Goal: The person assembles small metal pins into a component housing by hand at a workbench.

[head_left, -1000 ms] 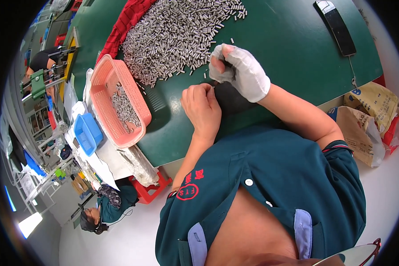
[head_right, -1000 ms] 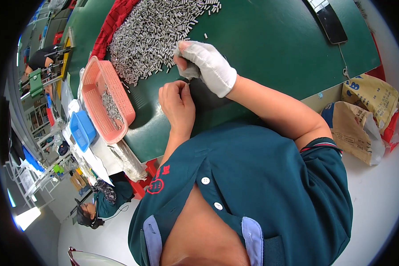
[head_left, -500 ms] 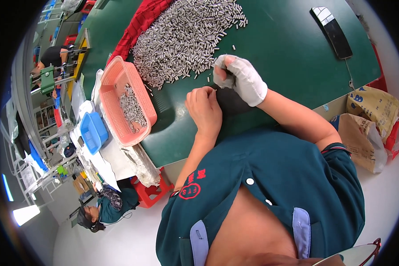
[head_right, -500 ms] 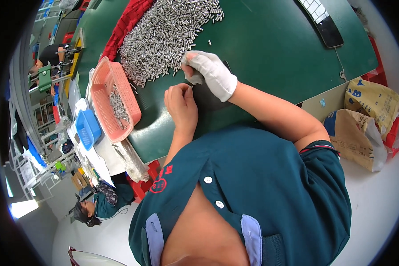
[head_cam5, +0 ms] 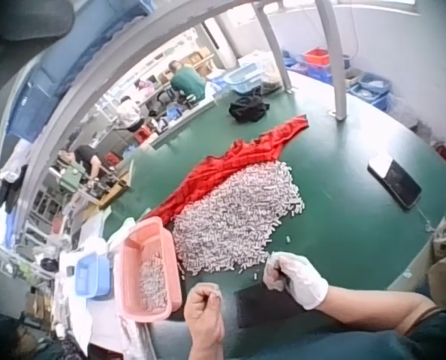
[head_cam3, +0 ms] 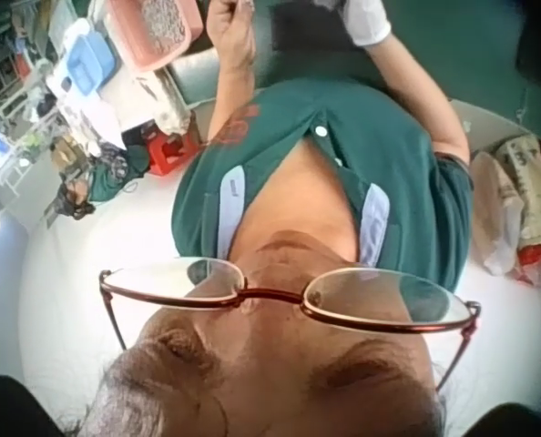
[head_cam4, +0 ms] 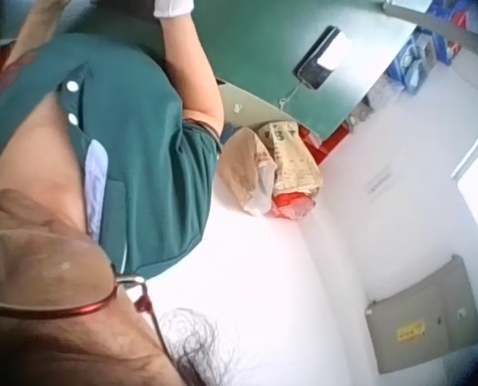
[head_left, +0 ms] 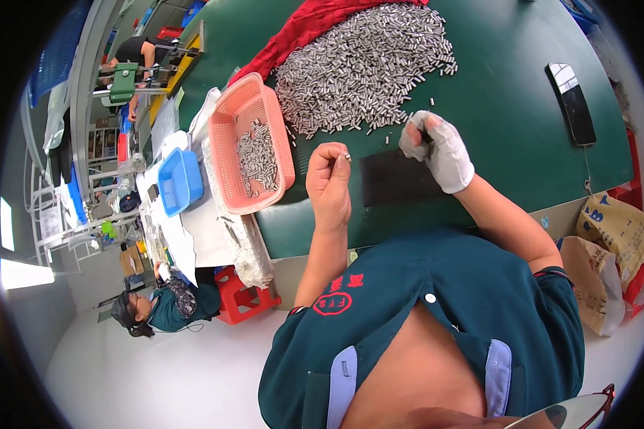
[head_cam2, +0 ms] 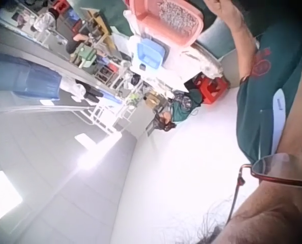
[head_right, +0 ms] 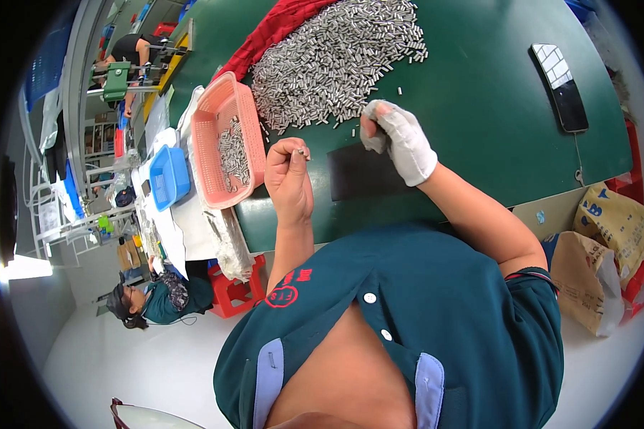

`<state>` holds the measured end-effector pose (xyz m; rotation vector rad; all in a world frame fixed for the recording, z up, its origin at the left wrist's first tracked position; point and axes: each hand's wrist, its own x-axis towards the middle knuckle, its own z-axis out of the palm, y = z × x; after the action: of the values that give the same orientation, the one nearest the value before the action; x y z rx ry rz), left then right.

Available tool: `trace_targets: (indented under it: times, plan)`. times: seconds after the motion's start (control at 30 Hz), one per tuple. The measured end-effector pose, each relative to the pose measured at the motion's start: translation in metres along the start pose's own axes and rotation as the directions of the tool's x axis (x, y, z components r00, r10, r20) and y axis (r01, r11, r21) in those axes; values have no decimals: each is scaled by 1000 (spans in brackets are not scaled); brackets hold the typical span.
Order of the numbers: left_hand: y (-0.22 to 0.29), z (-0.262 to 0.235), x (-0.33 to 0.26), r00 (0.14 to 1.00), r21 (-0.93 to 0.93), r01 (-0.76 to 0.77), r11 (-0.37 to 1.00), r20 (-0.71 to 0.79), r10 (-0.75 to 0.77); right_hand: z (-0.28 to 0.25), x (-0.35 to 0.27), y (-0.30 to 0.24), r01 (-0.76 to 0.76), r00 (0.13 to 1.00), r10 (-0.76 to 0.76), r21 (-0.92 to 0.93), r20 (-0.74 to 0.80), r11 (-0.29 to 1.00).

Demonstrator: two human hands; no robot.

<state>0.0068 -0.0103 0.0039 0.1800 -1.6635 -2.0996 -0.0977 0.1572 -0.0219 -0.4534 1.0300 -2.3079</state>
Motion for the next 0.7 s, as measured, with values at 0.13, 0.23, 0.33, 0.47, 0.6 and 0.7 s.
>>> trace_targets:
  times: [0.13,0.23,0.33,0.47,0.6,0.7]
  plan:
    - [9,-11,0,998,125,-63,990,-16,66,2,0,-2,-4,1000,4,23,17,1000]
    - [10,-28,2,988,357,-105,928,-67,138,0,-1,-2,-5,1000,4,38,11,999]
    - [22,-50,15,924,848,-141,511,-72,376,-1,-1,-1,-6,1000,6,49,-1,999]
    - [43,-82,33,823,1000,15,-8,-8,569,-1,0,0,-31,999,30,86,14,996]
    - [30,-55,39,871,995,-84,49,50,488,2,0,-3,-28,999,31,61,-39,998]
    - [-6,-10,37,930,906,-326,270,257,263,0,1,-2,-25,998,29,84,-48,996]
